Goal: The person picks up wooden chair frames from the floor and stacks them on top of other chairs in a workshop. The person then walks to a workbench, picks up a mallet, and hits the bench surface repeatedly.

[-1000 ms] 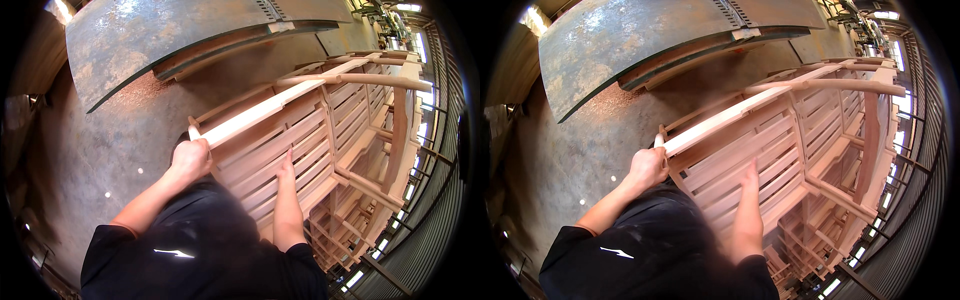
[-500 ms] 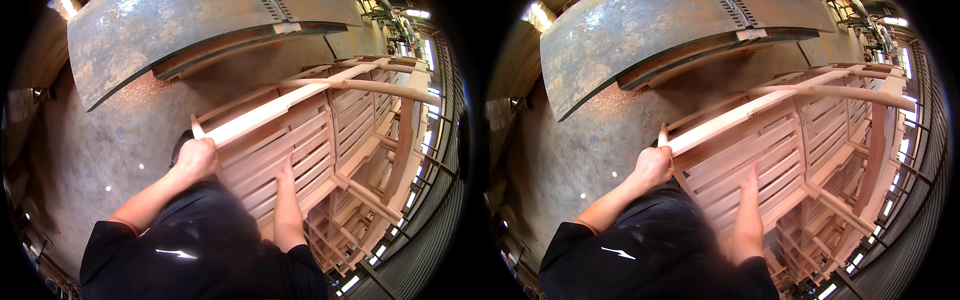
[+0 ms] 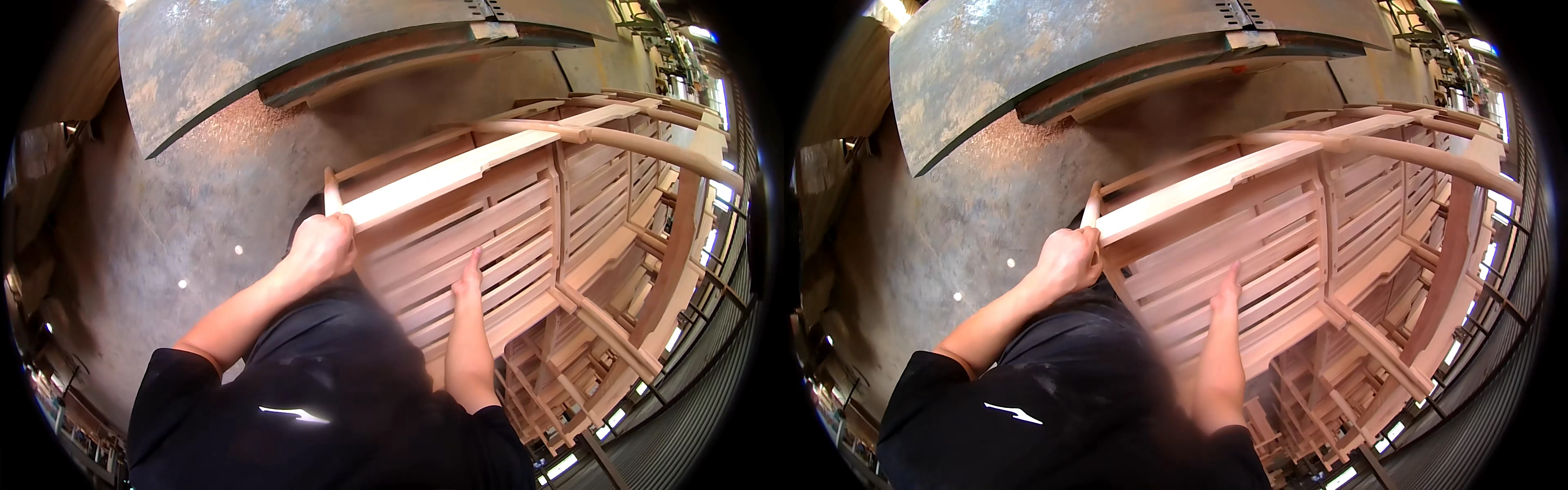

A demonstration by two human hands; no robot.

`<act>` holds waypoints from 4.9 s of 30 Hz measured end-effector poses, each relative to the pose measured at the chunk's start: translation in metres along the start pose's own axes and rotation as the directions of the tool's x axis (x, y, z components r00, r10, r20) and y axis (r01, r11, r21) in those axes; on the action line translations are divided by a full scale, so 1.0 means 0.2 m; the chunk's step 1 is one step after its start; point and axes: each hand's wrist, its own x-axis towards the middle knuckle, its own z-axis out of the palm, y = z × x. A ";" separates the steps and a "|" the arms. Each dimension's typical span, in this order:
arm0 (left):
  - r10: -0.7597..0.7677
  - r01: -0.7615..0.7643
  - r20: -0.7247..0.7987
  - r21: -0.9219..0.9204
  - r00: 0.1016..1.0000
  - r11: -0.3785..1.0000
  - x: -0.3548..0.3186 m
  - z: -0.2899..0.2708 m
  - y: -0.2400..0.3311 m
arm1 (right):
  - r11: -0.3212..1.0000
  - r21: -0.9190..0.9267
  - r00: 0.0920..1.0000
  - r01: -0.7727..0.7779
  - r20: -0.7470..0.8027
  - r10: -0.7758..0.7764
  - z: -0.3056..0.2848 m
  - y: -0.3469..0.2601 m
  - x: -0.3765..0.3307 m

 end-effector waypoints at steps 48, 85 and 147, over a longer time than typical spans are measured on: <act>-0.070 0.034 0.243 0.150 0.967 0.988 0.03 0.03 0.19 | 0.663 -0.414 0.653 0.624 -0.190 -0.733 -0.17 0.43 -0.51; -0.023 0.036 -0.048 0.298 0.999 0.954 0.00 0.36 -0.06 | 0.807 -0.028 0.595 0.590 -0.660 -0.458 -1.41 1.83 -0.93; 0.424 -0.800 0.902 -0.195 0.081 0.568 -4.64 4.10 1.32 | 0.796 0.504 0.725 -0.333 -0.403 0.559 -3.28 6.08 -0.15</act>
